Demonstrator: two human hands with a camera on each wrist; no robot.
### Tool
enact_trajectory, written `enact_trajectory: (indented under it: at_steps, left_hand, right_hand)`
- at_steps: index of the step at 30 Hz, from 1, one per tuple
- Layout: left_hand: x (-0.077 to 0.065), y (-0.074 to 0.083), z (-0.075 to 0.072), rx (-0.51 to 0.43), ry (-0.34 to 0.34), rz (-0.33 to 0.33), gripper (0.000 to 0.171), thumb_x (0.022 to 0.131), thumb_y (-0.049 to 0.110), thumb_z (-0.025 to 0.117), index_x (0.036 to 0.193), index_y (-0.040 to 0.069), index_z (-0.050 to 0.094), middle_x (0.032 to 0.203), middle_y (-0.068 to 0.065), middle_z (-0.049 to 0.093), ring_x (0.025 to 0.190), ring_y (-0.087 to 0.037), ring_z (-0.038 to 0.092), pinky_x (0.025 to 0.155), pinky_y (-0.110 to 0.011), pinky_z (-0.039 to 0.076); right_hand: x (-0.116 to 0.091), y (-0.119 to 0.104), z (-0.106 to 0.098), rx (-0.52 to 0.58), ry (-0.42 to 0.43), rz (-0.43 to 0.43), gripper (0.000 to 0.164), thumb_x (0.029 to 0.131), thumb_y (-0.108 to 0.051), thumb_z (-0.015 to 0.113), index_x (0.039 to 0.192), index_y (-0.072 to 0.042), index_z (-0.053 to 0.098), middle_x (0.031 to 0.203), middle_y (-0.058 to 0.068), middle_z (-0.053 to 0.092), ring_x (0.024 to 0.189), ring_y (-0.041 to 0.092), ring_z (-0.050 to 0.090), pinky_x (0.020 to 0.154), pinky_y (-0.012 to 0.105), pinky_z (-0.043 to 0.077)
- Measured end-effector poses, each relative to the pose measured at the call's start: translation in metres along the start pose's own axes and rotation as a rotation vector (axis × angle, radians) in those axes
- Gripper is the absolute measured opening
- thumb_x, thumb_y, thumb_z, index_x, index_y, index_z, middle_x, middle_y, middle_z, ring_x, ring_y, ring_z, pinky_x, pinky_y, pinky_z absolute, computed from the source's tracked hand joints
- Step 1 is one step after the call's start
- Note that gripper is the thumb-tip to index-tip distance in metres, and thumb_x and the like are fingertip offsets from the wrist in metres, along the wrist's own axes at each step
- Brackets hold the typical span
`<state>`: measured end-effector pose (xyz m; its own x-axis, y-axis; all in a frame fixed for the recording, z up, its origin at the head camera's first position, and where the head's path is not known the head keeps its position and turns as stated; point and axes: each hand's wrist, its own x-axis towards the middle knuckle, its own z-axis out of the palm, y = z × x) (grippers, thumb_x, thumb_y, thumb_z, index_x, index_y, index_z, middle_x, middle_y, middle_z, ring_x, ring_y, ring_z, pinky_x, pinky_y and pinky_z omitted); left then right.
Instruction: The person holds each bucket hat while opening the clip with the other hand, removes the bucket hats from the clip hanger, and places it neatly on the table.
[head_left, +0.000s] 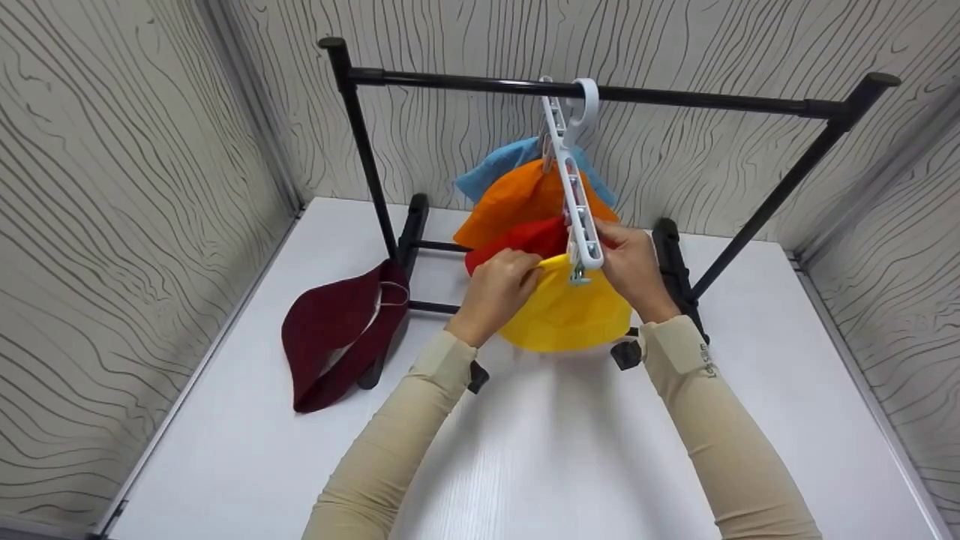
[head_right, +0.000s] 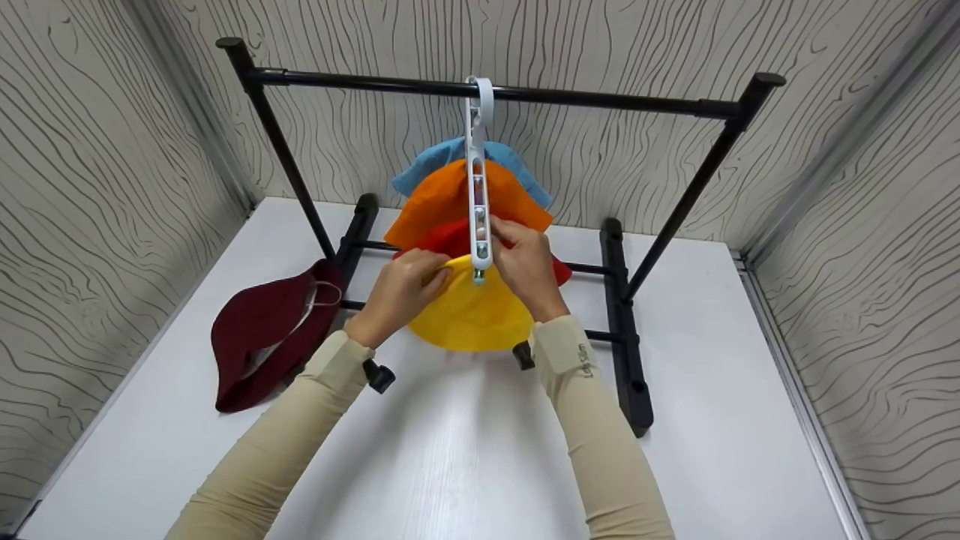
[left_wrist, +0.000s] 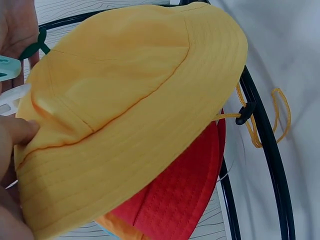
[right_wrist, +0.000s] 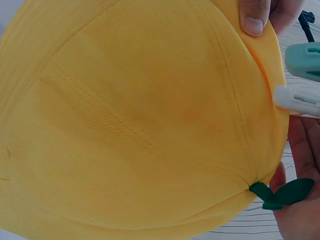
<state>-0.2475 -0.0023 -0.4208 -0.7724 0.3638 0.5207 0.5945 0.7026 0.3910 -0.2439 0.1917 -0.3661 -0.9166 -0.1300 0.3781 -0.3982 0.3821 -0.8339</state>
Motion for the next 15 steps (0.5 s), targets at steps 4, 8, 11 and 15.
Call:
enact_trajectory:
  at_steps: [4, 8, 11, 15]
  left_hand:
    - [-0.001, 0.0, 0.0, 0.006, 0.006, 0.001, 0.025, 0.094, 0.025, 0.062, 0.112, 0.011, 0.071, 0.101, -0.001, 0.072, 0.085, -0.015, 0.061, 0.083, -0.02, 0.053]
    - [-0.001, 0.0, 0.001, 0.003, 0.002, -0.001, 0.025, 0.094, 0.025, 0.062, 0.112, 0.011, 0.071, 0.101, -0.001, 0.072, 0.085, -0.015, 0.061, 0.082, -0.02, 0.052]
    - [-0.001, 0.001, 0.001, -0.001, -0.005, -0.004, 0.025, 0.095, 0.025, 0.061, 0.113, 0.011, 0.071, 0.101, -0.001, 0.072, 0.086, -0.015, 0.061, 0.083, -0.02, 0.052]
    - [-0.001, 0.001, 0.0, -0.002, -0.008, -0.005, 0.024, 0.095, 0.025, 0.062, 0.112, 0.011, 0.071, 0.101, -0.001, 0.072, 0.085, -0.015, 0.061, 0.083, -0.02, 0.052]
  right_hand:
    - [-0.004, -0.016, 0.0, -0.002, -0.011, 0.004, 0.035, 0.094, -0.014, 0.062, 0.126, 0.0, 0.06, 0.121, 0.019, 0.065, 0.087, 0.003, 0.057, 0.086, 0.01, 0.048]
    - [-0.004, -0.014, -0.001, -0.004, -0.016, 0.002, 0.036, 0.094, -0.015, 0.062, 0.127, -0.001, 0.06, 0.121, 0.018, 0.065, 0.086, 0.003, 0.056, 0.085, 0.009, 0.048]
    - [-0.001, -0.002, -0.001, -0.002, -0.013, 0.009, 0.036, 0.093, -0.017, 0.063, 0.127, -0.006, 0.061, 0.121, 0.014, 0.066, 0.086, 0.005, 0.057, 0.085, 0.01, 0.048]
    - [0.003, 0.012, -0.001, -0.007, -0.004, 0.008, 0.035, 0.092, -0.023, 0.064, 0.126, -0.011, 0.064, 0.119, 0.009, 0.068, 0.087, 0.009, 0.058, 0.086, 0.011, 0.049]
